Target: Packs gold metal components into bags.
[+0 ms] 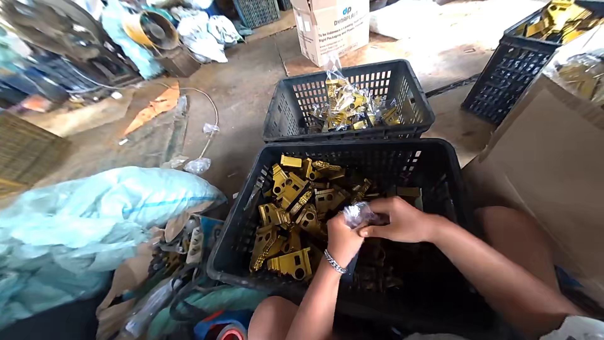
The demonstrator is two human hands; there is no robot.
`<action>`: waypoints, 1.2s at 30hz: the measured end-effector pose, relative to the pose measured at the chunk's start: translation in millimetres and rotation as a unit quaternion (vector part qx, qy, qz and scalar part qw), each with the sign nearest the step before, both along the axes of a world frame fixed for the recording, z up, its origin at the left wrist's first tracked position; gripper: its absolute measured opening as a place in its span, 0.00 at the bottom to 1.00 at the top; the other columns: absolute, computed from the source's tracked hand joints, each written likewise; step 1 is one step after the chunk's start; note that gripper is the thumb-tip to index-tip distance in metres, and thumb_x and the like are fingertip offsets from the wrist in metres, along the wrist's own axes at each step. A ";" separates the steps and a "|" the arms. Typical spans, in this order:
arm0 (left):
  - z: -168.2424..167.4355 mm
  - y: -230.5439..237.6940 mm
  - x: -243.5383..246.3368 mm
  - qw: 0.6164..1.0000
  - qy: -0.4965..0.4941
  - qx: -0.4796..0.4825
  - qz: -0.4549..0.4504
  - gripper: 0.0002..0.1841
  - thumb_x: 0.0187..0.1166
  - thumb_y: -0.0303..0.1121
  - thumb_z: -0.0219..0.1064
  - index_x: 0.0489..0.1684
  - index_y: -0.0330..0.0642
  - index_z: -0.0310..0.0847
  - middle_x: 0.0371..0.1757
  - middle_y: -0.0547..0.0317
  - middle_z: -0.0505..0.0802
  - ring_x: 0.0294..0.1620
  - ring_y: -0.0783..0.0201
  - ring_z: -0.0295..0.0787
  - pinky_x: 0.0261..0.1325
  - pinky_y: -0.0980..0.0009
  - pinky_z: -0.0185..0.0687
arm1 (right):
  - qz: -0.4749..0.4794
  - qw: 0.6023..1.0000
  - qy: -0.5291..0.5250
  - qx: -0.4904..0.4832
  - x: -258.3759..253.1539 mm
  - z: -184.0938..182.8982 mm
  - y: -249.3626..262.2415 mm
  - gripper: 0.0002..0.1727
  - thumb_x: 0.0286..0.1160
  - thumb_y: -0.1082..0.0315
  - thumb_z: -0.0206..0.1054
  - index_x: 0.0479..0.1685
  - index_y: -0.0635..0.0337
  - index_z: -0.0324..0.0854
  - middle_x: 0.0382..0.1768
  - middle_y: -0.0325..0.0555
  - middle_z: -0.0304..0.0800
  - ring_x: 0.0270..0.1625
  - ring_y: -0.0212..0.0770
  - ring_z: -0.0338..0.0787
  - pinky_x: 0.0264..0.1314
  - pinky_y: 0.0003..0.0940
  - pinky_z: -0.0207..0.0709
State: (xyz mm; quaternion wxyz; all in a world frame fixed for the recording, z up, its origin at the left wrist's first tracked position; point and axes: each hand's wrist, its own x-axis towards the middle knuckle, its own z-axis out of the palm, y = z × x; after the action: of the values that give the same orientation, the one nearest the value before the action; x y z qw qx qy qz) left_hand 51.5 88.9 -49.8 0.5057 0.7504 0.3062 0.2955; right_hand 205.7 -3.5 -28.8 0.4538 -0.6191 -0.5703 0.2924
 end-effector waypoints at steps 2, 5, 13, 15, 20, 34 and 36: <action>1.3 -7.6 4.2 0.994 -0.085 -0.063 -0.011 0.19 0.50 0.19 0.83 0.42 0.27 0.87 0.37 0.61 0.96 0.40 0.81 0.91 0.53 0.81 0.88 | 0.020 0.980 0.194 -0.026 -6.2 -9.2 -11.3 0.09 0.71 0.70 0.75 0.46 0.64 0.88 0.38 0.36 0.94 0.38 0.25 0.92 0.48 0.25 0.89; 8.7 -8.8 -2.2 0.986 -0.089 -0.120 -0.078 0.25 0.42 0.17 0.85 0.45 0.29 0.86 0.38 0.59 0.95 0.38 0.75 0.93 0.48 0.77 0.91 | 0.031 0.934 0.353 -0.049 -8.2 -6.2 -22.2 0.06 0.78 0.72 0.65 0.42 0.57 0.89 0.38 0.32 0.94 0.41 0.29 0.93 0.52 0.30 0.89; 31.3 1.4 -10.1 0.979 0.014 -0.192 -0.074 0.11 0.88 0.33 0.61 0.35 0.37 0.82 0.23 0.71 0.82 0.20 0.81 0.76 0.27 0.82 0.74 | 0.060 0.957 0.245 -0.146 7.4 1.7 -20.8 0.02 0.77 0.76 0.68 0.41 0.60 0.84 0.31 0.30 0.92 0.34 0.24 0.92 0.45 0.23 0.88; 29.4 2.7 -8.7 0.983 0.048 -0.142 -0.103 0.16 0.91 0.35 0.56 0.31 0.38 0.81 0.21 0.72 0.79 0.19 0.83 0.72 0.26 0.84 0.71 | 0.075 0.951 0.250 -0.166 8.4 3.1 -23.9 0.04 0.78 0.75 0.66 0.46 0.62 0.84 0.35 0.31 0.91 0.38 0.26 0.92 0.50 0.24 0.88; 20.4 26.9 -9.1 0.962 0.189 0.184 -0.067 0.18 0.90 0.34 0.55 0.45 0.29 0.90 0.35 0.44 0.94 0.38 0.51 0.93 0.48 0.49 0.86 | -0.051 0.965 0.237 -0.102 4.0 1.6 -19.4 0.09 0.76 0.72 0.70 0.29 0.56 0.78 0.22 0.29 0.83 0.22 0.21 0.80 0.29 0.18 0.76; 1.2 47.1 -6.8 0.997 -0.040 0.052 0.041 0.12 0.68 0.20 0.66 0.22 0.43 0.67 0.23 0.66 0.77 0.22 0.76 0.76 0.29 0.78 0.78 | -0.045 0.978 0.193 -0.069 46.6 -5.3 36.4 0.17 0.69 0.72 0.76 0.19 0.54 0.72 0.15 0.32 0.79 0.16 0.23 0.76 0.22 0.20 0.71; -3.8 45.1 -7.8 0.996 -0.001 0.052 0.073 0.07 0.67 0.18 0.62 0.26 0.39 0.70 0.31 0.61 0.78 0.27 0.75 0.73 0.30 0.79 0.71 | -0.032 0.972 0.149 -0.177 67.3 -58.3 48.2 0.08 0.72 0.73 0.75 0.42 0.68 0.82 0.31 0.48 0.90 0.29 0.38 0.91 0.36 0.34 0.88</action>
State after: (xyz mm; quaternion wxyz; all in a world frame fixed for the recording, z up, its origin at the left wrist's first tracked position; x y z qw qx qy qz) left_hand 43.7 134.0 -53.6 0.4429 0.7511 0.3441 0.3483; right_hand 273.1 44.6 -87.1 0.4262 -0.6568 -0.4157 0.4627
